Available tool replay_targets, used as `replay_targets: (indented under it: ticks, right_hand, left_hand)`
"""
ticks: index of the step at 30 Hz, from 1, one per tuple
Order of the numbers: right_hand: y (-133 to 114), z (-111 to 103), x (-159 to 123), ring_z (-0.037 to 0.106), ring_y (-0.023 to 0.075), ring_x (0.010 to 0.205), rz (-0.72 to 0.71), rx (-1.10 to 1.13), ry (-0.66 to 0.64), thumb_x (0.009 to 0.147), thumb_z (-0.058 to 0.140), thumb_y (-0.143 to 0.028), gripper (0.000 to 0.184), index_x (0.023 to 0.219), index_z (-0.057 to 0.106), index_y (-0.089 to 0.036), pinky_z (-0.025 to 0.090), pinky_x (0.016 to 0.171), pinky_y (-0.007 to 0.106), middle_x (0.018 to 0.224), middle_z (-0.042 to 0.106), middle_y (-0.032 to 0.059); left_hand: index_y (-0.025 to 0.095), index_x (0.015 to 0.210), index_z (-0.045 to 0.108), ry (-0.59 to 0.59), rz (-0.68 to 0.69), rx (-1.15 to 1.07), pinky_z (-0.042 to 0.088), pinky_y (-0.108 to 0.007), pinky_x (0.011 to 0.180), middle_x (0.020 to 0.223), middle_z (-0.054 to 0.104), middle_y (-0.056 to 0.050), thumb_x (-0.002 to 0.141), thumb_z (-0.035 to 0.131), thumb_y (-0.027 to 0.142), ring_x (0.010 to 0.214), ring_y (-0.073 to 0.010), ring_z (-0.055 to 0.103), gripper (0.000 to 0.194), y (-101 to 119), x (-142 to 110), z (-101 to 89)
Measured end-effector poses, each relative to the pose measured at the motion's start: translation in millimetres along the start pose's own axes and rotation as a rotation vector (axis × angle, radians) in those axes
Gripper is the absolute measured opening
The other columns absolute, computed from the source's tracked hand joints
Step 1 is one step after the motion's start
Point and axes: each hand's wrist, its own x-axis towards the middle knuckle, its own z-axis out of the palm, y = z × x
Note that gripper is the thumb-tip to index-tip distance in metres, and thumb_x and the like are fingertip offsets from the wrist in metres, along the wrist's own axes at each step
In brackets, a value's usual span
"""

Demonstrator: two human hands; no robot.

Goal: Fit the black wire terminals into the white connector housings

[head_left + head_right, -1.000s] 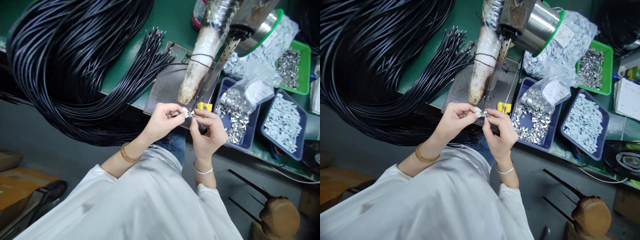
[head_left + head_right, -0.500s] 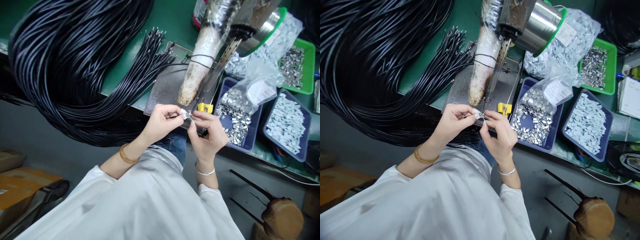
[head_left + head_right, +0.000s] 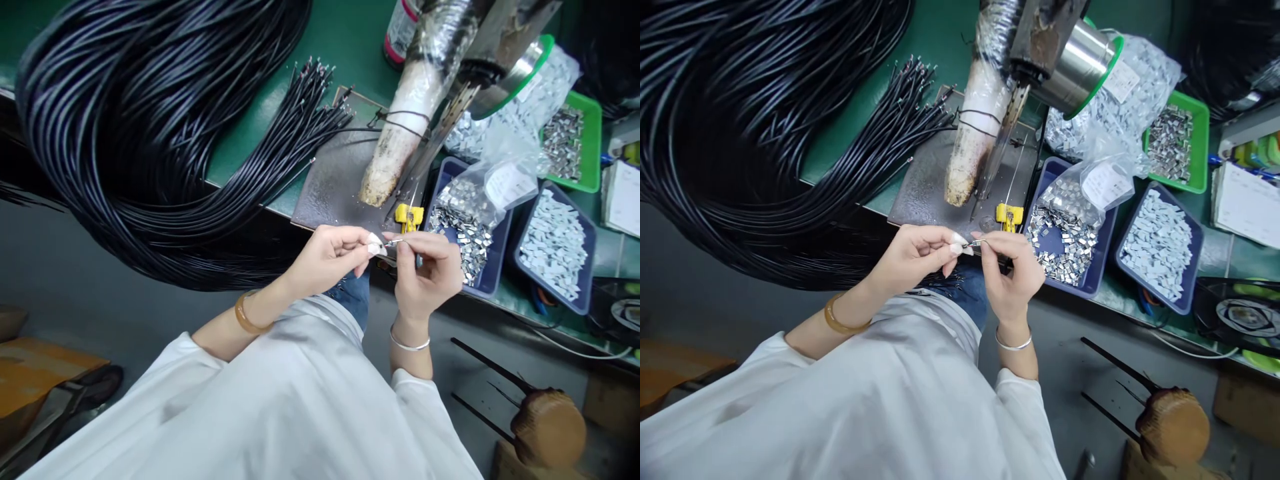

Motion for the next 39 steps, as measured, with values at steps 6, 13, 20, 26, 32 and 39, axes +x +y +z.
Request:
replay_targets:
  ticks: [6,13,20,26,32,39]
  right_hand:
    - [-8.3,-9.8,-8.9,0.049,0.0046,0.044,-0.031,-0.289,-0.062,0.086,0.07,-0.02,0.016,0.101,0.066,-0.024,0.039,0.046,0.019,0.061,0.056,-0.0096]
    - [-18.6,-1.8,-2.3,0.045,0.0044,0.045,0.22,-0.167,-0.225,0.092,0.062,-0.028,0.011,0.084,0.062,-0.021,0.037,0.044,0.017,0.059,0.052,-0.0088]
    - [-8.8,-2.2,-4.3,0.051,0.0046,0.042,0.132,0.061,0.125,0.094,0.058,-0.023,0.018,0.111,0.06,-0.024,0.04,0.04,0.017,0.069,0.063,-0.0071]
    - [-2.0,3.9,-8.6,0.076,0.0164,0.086,0.027,-0.118,0.064,0.09,0.064,-0.015,0.013,0.1,0.062,-0.022,0.065,0.076,0.033,0.098,0.075,0.0014]
    - [4.5,13.0,-6.2,0.074,0.0162,0.093,-0.019,-0.108,0.044,0.086,0.067,-0.01,0.014,0.092,0.063,-0.022,0.064,0.079,0.035,0.101,0.074,0.0026]
    - [2.9,15.7,2.2,0.073,0.0158,0.093,-0.054,-0.111,0.052,0.083,0.07,-0.006,0.02,0.093,0.067,-0.023,0.063,0.08,0.034,0.099,0.074,0.0002]
  left_hand:
    - [0.012,0.093,0.074,0.028,-0.029,-0.098,0.041,-0.018,0.048,0.055,0.055,0.002,0.088,0.064,0.026,0.048,-0.0068,0.049,0.018,1.0,-1.2,-0.9]
    - [0.012,0.095,0.08,0.166,0.275,0.257,0.05,-0.019,0.058,0.079,0.077,-0.006,0.084,0.063,0.015,0.06,-0.0098,0.062,0.02,-5.4,-4.9,5.3]
    - [0.011,0.088,0.081,0.278,0.158,0.14,0.042,-0.018,0.049,0.069,0.075,-0.004,0.08,0.068,0.017,0.05,-0.0074,0.056,0.015,-8.2,3.0,8.7]
    - [0.013,0.075,0.077,0.245,0.005,-0.104,0.052,-0.02,0.064,0.073,0.075,-0.004,0.074,0.074,0.02,0.065,-0.0108,0.065,0.008,-4.7,15.1,6.8]
    - [0.013,0.077,0.077,0.231,0.015,-0.027,0.05,-0.018,0.061,0.068,0.07,-0.002,0.077,0.071,0.018,0.063,-0.01,0.063,0.008,-5.4,19.7,5.2]
    - [0.013,0.077,0.078,0.282,0.063,0.025,0.049,-0.017,0.057,0.069,0.072,-0.001,0.074,0.072,0.016,0.062,-0.0093,0.063,0.007,-3.4,23.0,5.8]
